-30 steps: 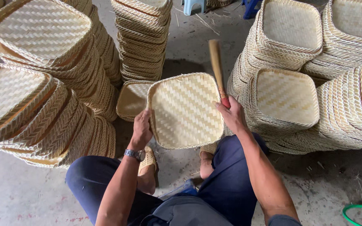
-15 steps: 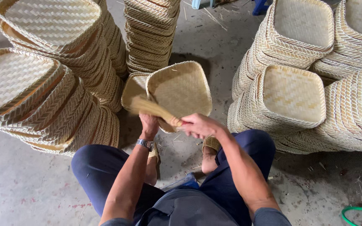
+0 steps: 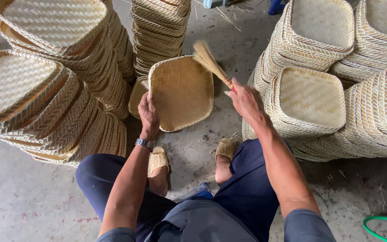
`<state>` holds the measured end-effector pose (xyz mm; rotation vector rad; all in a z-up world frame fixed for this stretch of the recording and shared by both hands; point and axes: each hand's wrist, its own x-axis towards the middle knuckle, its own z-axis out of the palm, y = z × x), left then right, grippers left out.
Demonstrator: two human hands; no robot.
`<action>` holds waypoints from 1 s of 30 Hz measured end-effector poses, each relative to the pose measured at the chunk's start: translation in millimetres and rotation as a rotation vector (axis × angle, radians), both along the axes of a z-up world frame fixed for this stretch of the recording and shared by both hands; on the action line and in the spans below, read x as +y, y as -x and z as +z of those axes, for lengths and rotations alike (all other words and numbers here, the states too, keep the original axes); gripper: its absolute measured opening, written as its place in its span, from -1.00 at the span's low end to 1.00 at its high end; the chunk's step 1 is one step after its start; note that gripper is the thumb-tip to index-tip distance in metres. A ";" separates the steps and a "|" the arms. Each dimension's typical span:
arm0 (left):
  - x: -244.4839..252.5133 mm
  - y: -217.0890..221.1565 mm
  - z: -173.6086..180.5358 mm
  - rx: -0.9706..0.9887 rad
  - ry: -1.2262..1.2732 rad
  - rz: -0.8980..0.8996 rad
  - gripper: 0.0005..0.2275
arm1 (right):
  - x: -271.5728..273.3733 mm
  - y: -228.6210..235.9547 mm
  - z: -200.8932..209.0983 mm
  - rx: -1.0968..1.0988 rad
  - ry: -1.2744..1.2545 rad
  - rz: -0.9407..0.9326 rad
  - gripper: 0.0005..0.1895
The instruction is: The person uses a small broom to sweep the inside and outside surfaces of woven baskets one at a time, then places them onto stacks.
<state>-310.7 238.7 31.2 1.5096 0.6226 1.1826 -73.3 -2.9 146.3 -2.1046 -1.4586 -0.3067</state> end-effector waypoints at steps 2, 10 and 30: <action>-2.1 -3.5 -1.7 -0.107 0.023 0.069 -0.66 | 0.3 3.4 -8.2 0.085 0.190 -0.061 -0.58; 9.6 -26.6 -68.0 -0.185 0.227 0.252 -0.66 | -11.1 114.6 -41.1 1.054 0.677 0.323 -0.67; 4.4 13.2 -24.2 0.488 -0.181 -0.169 -0.67 | -20.2 12.7 7.6 0.602 0.109 0.099 -0.58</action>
